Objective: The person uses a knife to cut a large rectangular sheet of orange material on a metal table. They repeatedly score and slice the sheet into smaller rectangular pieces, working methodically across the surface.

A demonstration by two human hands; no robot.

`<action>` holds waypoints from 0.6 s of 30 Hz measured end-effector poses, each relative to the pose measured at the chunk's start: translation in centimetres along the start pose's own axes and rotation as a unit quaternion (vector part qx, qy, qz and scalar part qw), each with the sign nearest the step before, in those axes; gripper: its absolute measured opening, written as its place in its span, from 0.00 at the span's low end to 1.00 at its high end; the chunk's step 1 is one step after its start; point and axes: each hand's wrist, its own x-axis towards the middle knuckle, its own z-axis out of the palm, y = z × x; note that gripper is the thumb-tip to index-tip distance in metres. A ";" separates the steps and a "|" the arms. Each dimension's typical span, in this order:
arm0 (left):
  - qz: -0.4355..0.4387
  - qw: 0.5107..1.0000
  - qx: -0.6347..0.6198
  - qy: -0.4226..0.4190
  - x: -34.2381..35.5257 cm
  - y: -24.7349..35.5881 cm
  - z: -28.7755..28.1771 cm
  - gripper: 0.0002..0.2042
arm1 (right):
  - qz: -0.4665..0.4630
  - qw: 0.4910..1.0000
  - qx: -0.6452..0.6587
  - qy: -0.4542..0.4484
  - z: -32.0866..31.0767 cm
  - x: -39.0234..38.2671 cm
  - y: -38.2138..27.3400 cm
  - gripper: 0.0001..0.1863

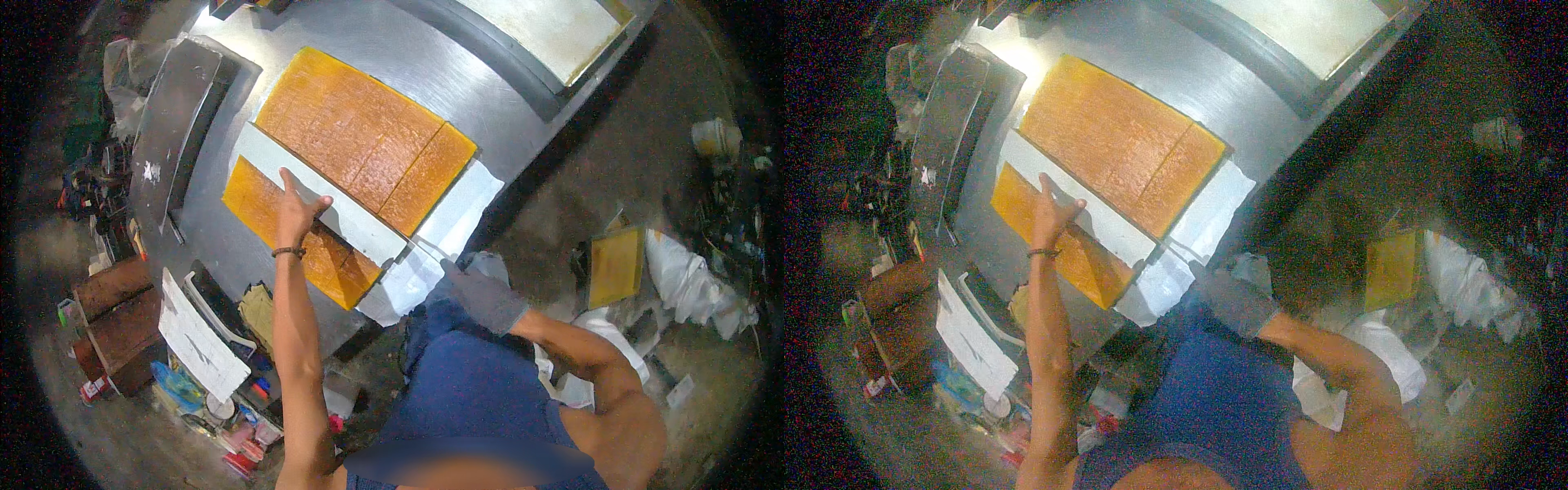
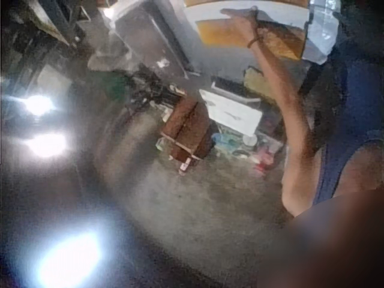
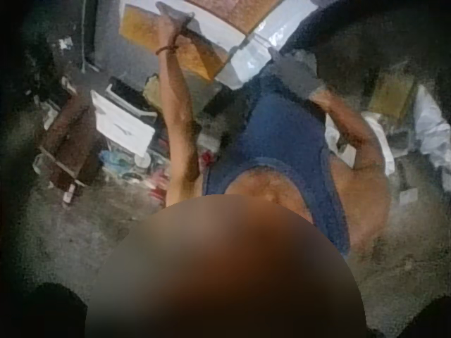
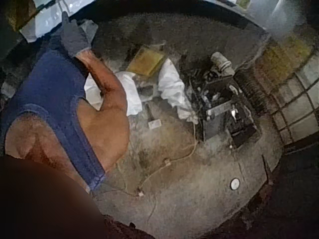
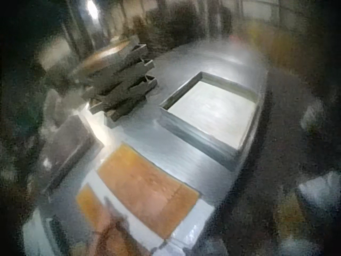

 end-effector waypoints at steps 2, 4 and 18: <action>0.018 1.000 -0.010 0.011 0.2 -0.2 -0.1 0.61 | -0.129 0.980 -0.002 0.151 0.3 0.5 0.4 0.31; 0.010 1.000 -0.017 0.000 0.2 -0.3 0.1 0.61 | -0.154 0.969 -0.001 0.195 0.9 2.1 0.6 0.32; 0.028 0.997 0.076 -0.005 0.5 -0.3 -0.7 0.61 | 0.051 0.995 0.069 0.060 -0.4 -13.8 7.2 0.27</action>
